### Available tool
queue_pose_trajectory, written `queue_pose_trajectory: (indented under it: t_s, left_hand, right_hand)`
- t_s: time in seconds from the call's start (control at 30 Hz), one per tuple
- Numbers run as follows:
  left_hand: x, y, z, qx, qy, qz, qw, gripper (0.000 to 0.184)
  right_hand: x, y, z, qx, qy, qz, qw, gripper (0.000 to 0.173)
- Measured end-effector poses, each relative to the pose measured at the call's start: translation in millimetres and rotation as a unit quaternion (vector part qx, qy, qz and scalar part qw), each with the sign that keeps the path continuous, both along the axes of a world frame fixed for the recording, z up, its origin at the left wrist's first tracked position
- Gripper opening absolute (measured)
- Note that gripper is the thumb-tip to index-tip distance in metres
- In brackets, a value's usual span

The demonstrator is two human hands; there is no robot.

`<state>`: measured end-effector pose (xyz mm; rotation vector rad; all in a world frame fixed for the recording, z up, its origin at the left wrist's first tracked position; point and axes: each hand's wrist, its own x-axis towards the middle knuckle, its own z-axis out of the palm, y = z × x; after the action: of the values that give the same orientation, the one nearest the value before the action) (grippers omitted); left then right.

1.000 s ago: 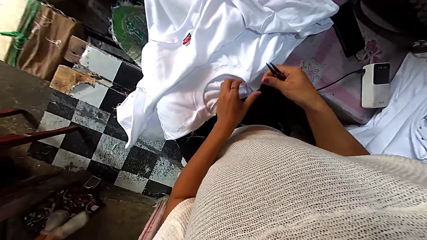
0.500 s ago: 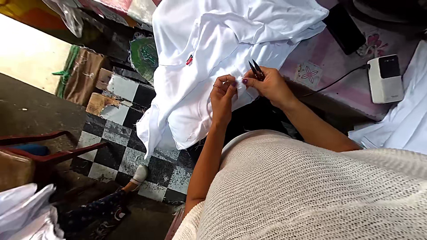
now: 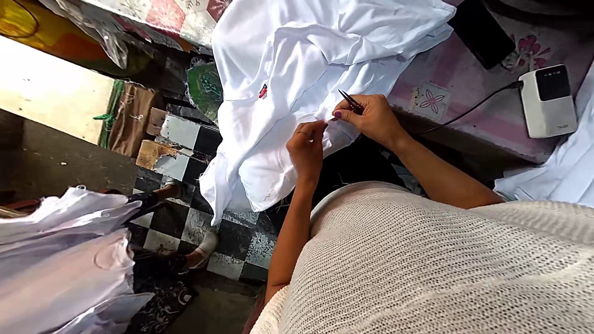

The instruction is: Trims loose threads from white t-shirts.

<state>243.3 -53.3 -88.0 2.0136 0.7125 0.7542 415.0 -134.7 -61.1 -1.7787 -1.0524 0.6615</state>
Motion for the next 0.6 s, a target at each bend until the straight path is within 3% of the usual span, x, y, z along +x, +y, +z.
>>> queue_pose_trajectory:
  t_s: [0.13, 0.27, 0.43, 0.6]
  left_hand:
    - [-17.1, 2.7, 12.7, -0.056, 0.056, 0.041, 0.996, 0.018]
    - [2.5, -9.2, 22.8, 0.006, 0.028, 0.014, 0.999, 0.045]
    - [5.5, -11.6, 8.7, 0.065, 0.024, 0.024, 0.997, 0.022]
    - [3.8, -14.3, 9.7, 0.081, 0.034, 0.016, 0.996, 0.033]
  right_hand:
    - [4.1, 1.8, -0.7, 0.007, 0.019, 0.009, 1.0, 0.009]
    - [-0.5, 4.1, 3.1, 0.001, 0.022, 0.012, 1.0, 0.01]
    - [-2.7, 6.4, 4.3, -0.011, 0.004, 0.011, 1.0, 0.01]
    - [-7.3, 11.3, 2.0, -0.034, 0.012, 0.008, 0.999, 0.009]
